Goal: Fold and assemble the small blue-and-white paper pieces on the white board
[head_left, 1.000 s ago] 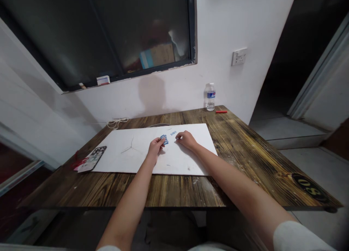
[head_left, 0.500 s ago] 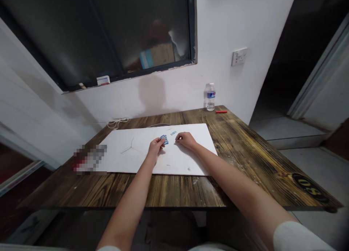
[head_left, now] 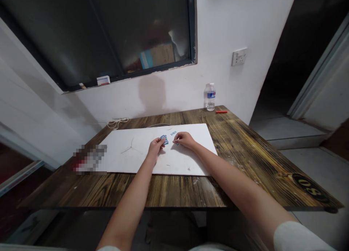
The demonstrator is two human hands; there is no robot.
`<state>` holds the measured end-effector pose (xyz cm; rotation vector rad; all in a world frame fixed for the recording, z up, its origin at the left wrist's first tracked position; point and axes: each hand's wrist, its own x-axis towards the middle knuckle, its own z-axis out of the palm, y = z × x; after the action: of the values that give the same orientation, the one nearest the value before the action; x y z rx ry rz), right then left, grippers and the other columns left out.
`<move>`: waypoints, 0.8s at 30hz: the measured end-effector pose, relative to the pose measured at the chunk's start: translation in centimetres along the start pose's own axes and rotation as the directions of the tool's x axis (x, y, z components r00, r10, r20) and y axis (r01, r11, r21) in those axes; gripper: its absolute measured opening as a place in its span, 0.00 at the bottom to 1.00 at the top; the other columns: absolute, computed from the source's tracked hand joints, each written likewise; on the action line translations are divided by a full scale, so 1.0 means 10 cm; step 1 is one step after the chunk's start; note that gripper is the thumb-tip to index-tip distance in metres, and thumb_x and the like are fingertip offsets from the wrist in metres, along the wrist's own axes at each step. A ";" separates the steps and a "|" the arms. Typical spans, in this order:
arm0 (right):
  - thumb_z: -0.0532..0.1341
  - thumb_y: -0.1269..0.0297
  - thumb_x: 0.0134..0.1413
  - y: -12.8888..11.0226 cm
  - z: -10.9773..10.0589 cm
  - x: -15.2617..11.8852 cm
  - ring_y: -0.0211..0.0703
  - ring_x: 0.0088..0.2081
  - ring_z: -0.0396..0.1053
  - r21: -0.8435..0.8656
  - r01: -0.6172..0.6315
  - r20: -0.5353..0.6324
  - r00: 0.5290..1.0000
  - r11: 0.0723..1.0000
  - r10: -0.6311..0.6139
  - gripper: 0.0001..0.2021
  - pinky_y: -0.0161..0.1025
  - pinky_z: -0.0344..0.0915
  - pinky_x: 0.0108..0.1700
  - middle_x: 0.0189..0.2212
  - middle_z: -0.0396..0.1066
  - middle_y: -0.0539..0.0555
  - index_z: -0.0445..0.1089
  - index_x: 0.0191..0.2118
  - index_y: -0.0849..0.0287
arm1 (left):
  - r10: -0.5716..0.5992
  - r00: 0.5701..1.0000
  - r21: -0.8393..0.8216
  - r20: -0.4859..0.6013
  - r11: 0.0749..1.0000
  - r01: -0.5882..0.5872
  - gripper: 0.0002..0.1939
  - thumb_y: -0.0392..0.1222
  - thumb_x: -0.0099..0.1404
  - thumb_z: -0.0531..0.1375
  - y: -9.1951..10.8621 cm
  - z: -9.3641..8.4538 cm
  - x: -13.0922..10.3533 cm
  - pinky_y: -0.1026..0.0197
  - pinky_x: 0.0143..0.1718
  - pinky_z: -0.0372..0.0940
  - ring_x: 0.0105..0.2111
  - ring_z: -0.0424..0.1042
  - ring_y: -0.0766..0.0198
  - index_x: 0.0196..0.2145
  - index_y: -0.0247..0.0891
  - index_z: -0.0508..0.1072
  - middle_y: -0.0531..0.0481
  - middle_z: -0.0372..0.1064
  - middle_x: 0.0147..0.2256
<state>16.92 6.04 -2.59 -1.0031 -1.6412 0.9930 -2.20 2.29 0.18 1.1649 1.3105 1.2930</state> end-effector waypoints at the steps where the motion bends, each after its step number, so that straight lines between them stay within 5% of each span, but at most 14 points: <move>1: 0.71 0.58 0.37 -0.01 0.00 0.00 0.35 0.21 0.62 0.032 -0.007 0.005 1.000 0.999 0.006 0.11 0.34 0.58 0.27 0.19 0.69 0.47 0.72 0.24 0.59 | 0.002 1.000 0.001 -0.001 1.000 -0.002 0.23 0.56 0.39 0.72 0.00 0.00 0.00 0.69 0.19 0.52 0.20 0.62 0.71 0.23 0.37 0.68 0.54 0.66 0.20; 10: 0.74 0.48 0.31 -0.08 -0.01 -0.01 0.35 0.20 0.64 0.278 -0.036 0.068 0.998 0.960 0.017 0.21 0.36 0.60 0.26 0.20 0.70 0.49 0.70 0.23 0.60 | 0.014 1.000 0.019 0.013 1.000 -0.015 0.22 0.55 0.42 0.71 -0.03 -0.01 0.00 0.69 0.21 0.54 0.21 0.62 0.71 0.23 0.37 0.69 0.55 0.65 0.20; 19: 0.73 0.47 0.34 -0.03 0.01 -0.01 0.33 0.18 0.58 0.264 -0.041 0.060 0.998 0.964 0.026 0.22 0.35 0.54 0.25 0.14 0.65 0.47 0.68 0.23 0.60 | 0.090 0.994 0.096 0.062 0.991 -0.096 0.24 0.58 0.39 0.72 -0.01 0.03 -0.02 0.67 0.20 0.54 0.20 0.61 0.70 0.20 0.37 0.68 0.55 0.64 0.18; 24: 0.74 0.47 0.30 -0.01 0.01 0.02 0.35 0.23 0.62 0.314 -0.015 0.011 1.000 0.949 0.012 0.23 0.35 0.57 0.28 0.20 0.69 0.49 0.67 0.21 0.60 | 0.123 0.988 0.128 0.095 0.983 -0.135 0.23 0.58 0.40 0.72 0.00 0.04 -0.03 0.66 0.21 0.53 0.20 0.61 0.70 0.19 0.38 0.68 0.54 0.65 0.18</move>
<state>16.75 6.15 -2.48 -0.7953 -1.4273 1.2247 -1.73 2.05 0.12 1.4045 1.2916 1.2472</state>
